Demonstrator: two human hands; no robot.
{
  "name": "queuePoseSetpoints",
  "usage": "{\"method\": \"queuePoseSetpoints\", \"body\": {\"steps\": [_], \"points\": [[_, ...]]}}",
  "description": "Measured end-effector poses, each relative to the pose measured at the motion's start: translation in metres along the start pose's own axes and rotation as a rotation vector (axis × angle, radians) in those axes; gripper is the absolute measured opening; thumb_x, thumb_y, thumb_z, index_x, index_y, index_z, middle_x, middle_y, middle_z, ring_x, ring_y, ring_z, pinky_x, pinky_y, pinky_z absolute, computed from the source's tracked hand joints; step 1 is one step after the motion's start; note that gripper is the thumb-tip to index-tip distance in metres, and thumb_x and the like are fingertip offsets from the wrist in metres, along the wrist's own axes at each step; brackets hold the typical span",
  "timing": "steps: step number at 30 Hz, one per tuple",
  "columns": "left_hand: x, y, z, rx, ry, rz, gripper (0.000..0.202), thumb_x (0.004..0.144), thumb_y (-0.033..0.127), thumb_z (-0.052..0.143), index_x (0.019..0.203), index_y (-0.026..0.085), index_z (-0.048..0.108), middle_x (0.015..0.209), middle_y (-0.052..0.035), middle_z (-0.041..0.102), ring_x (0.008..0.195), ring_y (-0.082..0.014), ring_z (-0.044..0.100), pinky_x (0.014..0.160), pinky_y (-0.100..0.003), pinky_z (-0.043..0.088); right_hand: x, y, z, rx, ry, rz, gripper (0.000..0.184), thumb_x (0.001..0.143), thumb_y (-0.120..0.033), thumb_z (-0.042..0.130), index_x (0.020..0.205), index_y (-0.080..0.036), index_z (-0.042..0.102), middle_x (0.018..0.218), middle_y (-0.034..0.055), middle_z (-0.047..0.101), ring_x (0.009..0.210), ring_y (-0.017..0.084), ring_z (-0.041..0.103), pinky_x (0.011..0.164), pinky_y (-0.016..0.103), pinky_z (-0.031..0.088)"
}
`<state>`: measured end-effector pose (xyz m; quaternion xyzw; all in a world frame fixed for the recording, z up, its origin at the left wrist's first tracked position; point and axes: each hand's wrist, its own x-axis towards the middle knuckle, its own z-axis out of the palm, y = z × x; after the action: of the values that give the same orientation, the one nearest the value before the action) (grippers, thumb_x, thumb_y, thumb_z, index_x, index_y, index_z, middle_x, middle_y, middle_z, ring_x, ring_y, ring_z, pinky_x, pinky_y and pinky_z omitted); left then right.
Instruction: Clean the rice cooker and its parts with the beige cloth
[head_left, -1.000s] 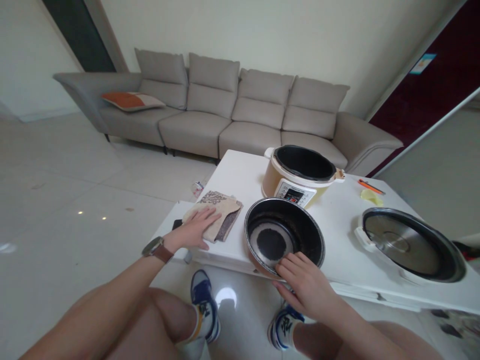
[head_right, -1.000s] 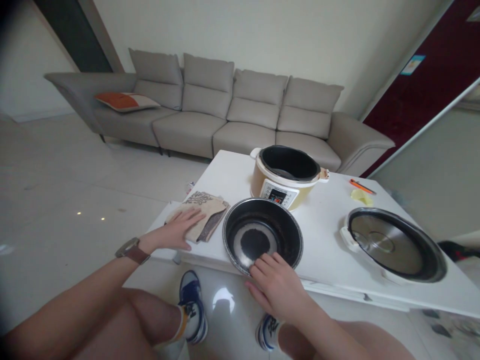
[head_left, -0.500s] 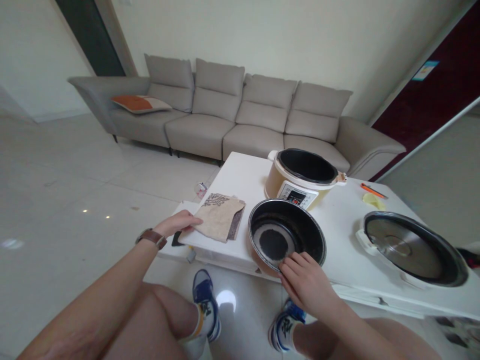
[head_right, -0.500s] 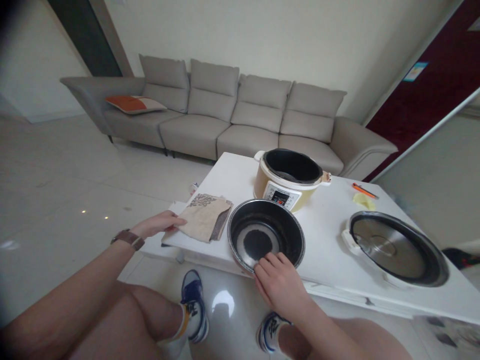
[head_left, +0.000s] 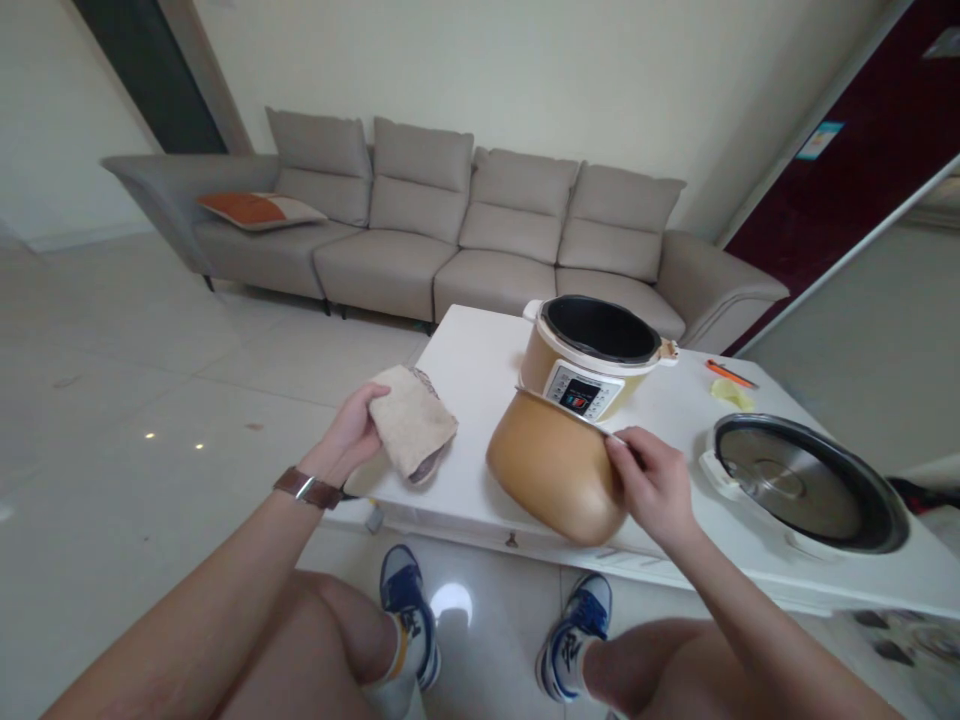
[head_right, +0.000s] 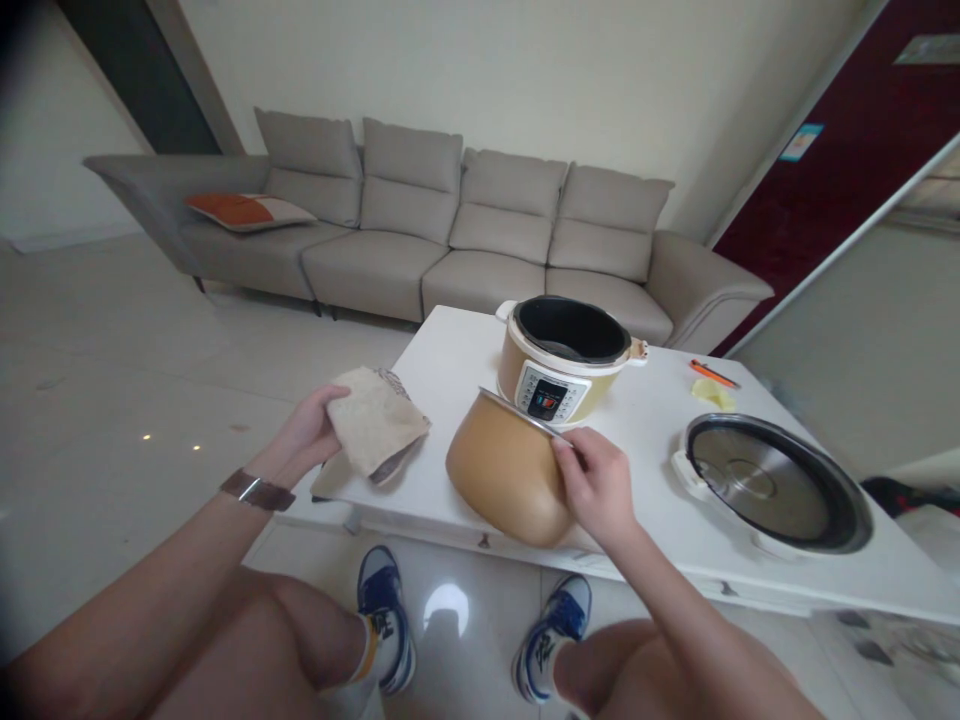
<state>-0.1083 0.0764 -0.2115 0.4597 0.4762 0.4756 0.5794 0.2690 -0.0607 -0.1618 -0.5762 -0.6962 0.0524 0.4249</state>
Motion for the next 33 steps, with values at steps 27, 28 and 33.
{"method": "queuePoseSetpoints", "body": {"steps": [27,28,33], "points": [[0.014,0.007,0.150,0.257,-0.414,0.431,0.054,0.097,0.054,0.060,0.135,0.017,0.070,0.141,-0.0115,0.069,0.137,-0.0340,0.059,0.123,-0.048,0.039,0.044,0.060,0.006,0.428,0.054,0.432,0.043,0.082,-0.060,0.066,0.066,-0.020,0.063,0.061,-0.0009,0.053,0.060,0.015,0.043,0.056,0.030,0.031],[0.016,0.002,0.150,0.206,-0.353,0.378,0.054,0.096,0.056,0.059,0.130,0.016,0.073,0.135,-0.0115,0.073,0.133,-0.0345,0.063,0.121,-0.047,0.042,0.044,0.060,0.005,0.423,0.058,0.425,0.044,0.083,-0.061,0.066,0.066,-0.020,0.062,0.060,-0.0010,0.052,0.060,0.015,0.043,0.056,0.030,0.031],[0.015,-0.014,0.156,0.129,0.045,0.336,0.051,0.093,0.056,0.058,0.107,0.012,0.079,0.115,-0.0117,0.080,0.121,-0.0370,0.068,0.115,-0.050,0.047,0.041,0.062,0.003,0.414,0.072,0.407,0.045,0.082,-0.063,0.066,0.066,-0.020,0.062,0.061,-0.0009,0.052,0.061,0.015,0.042,0.057,0.030,0.031]]}}
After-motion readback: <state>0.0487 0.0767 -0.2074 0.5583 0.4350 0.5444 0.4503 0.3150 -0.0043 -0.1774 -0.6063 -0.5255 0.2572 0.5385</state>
